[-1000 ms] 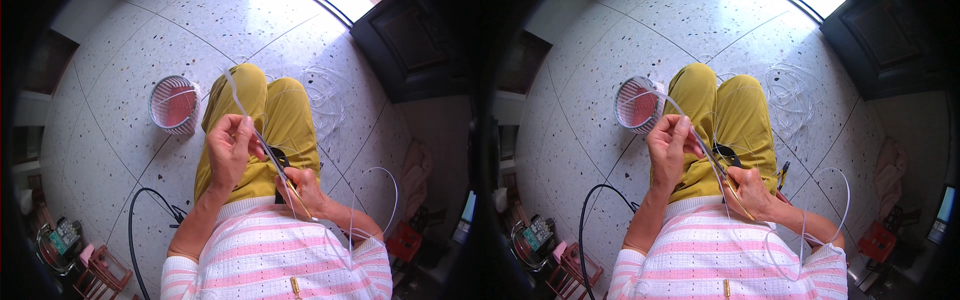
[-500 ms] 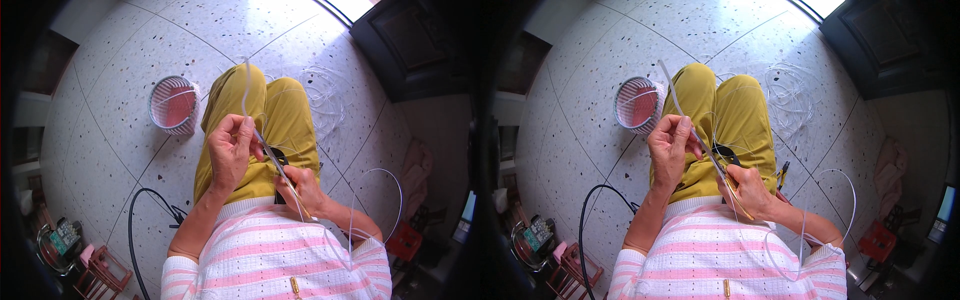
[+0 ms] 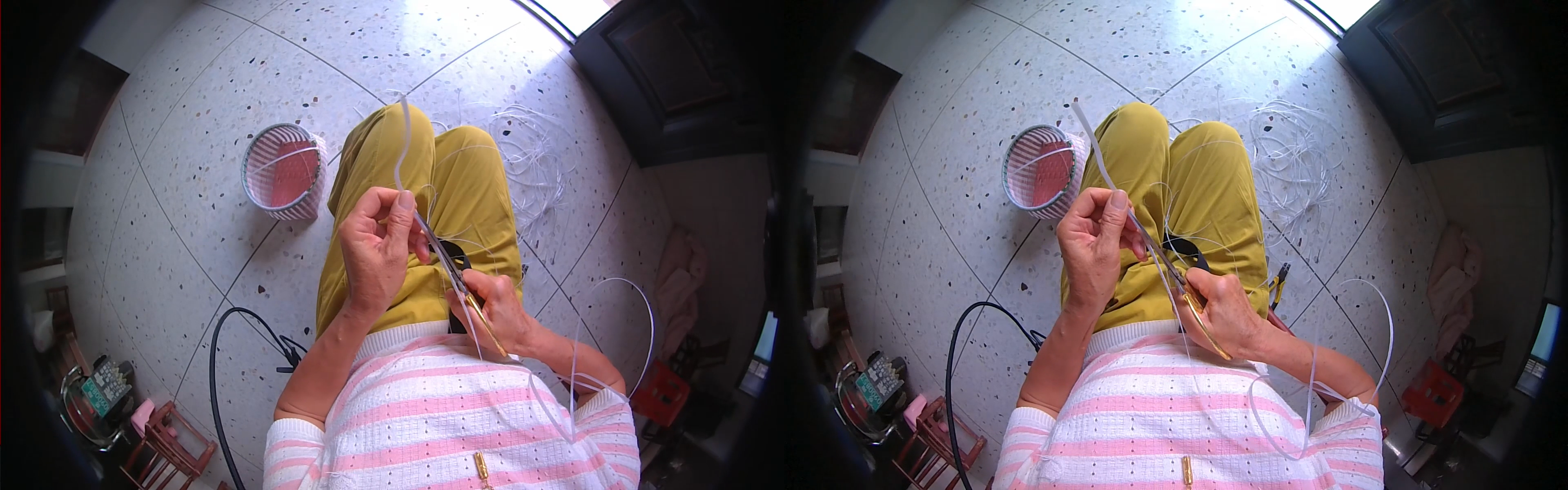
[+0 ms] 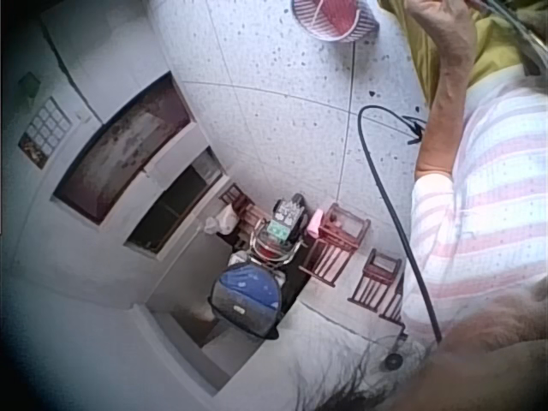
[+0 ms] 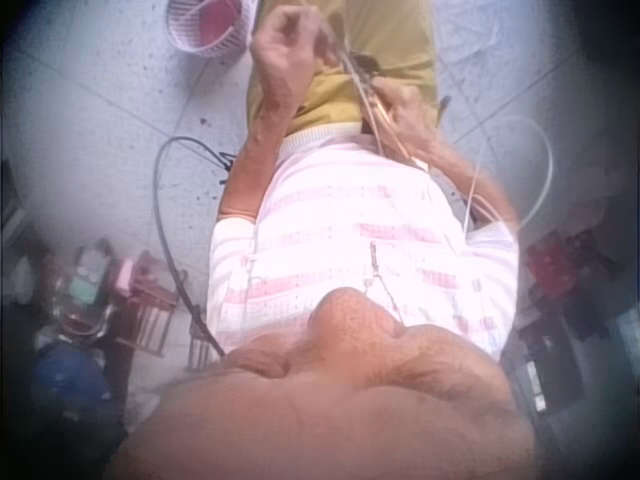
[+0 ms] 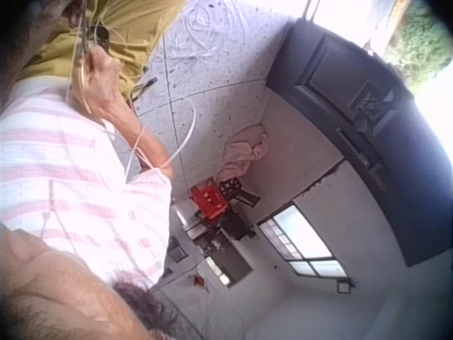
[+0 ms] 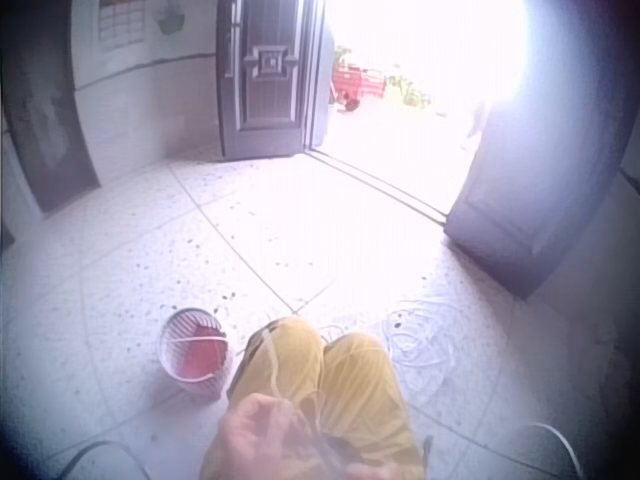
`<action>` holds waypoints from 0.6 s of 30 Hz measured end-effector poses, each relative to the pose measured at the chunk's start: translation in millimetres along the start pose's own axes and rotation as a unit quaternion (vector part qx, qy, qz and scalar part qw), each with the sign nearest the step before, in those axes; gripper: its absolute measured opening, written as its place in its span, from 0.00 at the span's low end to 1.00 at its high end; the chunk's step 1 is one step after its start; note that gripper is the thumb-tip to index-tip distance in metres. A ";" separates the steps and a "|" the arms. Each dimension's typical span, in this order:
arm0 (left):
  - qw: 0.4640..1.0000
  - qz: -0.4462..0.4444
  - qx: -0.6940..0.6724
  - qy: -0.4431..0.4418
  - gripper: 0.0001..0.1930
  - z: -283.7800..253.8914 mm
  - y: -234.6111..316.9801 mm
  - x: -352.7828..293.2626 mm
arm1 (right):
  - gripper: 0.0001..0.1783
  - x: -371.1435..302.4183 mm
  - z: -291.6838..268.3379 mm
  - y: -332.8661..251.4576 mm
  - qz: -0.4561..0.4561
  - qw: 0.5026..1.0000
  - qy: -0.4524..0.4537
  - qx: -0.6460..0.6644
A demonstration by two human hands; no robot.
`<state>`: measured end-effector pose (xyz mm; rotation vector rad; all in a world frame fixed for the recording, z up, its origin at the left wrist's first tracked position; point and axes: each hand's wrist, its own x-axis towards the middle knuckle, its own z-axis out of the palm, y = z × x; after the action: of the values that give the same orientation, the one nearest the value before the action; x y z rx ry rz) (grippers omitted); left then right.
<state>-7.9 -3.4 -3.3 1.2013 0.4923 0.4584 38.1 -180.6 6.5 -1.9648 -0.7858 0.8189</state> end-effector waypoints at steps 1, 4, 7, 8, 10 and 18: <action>1.000 0.002 0.006 0.004 0.11 0.6 0.4 -0.1 | 0.14 -0.1 -0.1 0.0 0.001 1.000 -0.002 0.007; 1.000 0.005 0.005 0.004 0.11 0.7 -0.9 -0.6 | 0.15 0.1 0.2 1.6 -0.004 1.000 0.003 0.007; 1.000 0.016 0.001 0.004 0.11 -0.2 -2.6 0.1 | 0.16 -0.5 1.4 3.0 -0.004 1.000 0.008 -0.004; 1.000 0.016 0.001 0.004 0.11 -0.1 -2.4 0.1 | 0.16 -0.7 0.9 1.6 -0.004 1.000 0.008 -0.004; 1.000 0.014 -0.001 0.004 0.11 0.1 -1.7 -0.3 | 0.13 -1.1 -0.6 -2.4 0.007 1.000 -0.007 -0.012; 1.000 -0.007 -0.013 0.002 0.11 -0.8 -1.3 -0.8 | 0.18 -1.9 3.3 2.3 -0.009 1.000 0.018 0.009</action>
<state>-9.0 -3.7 -4.7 1.1724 0.4970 0.4549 34.9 -181.6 3.5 -1.9485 -0.7697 0.7755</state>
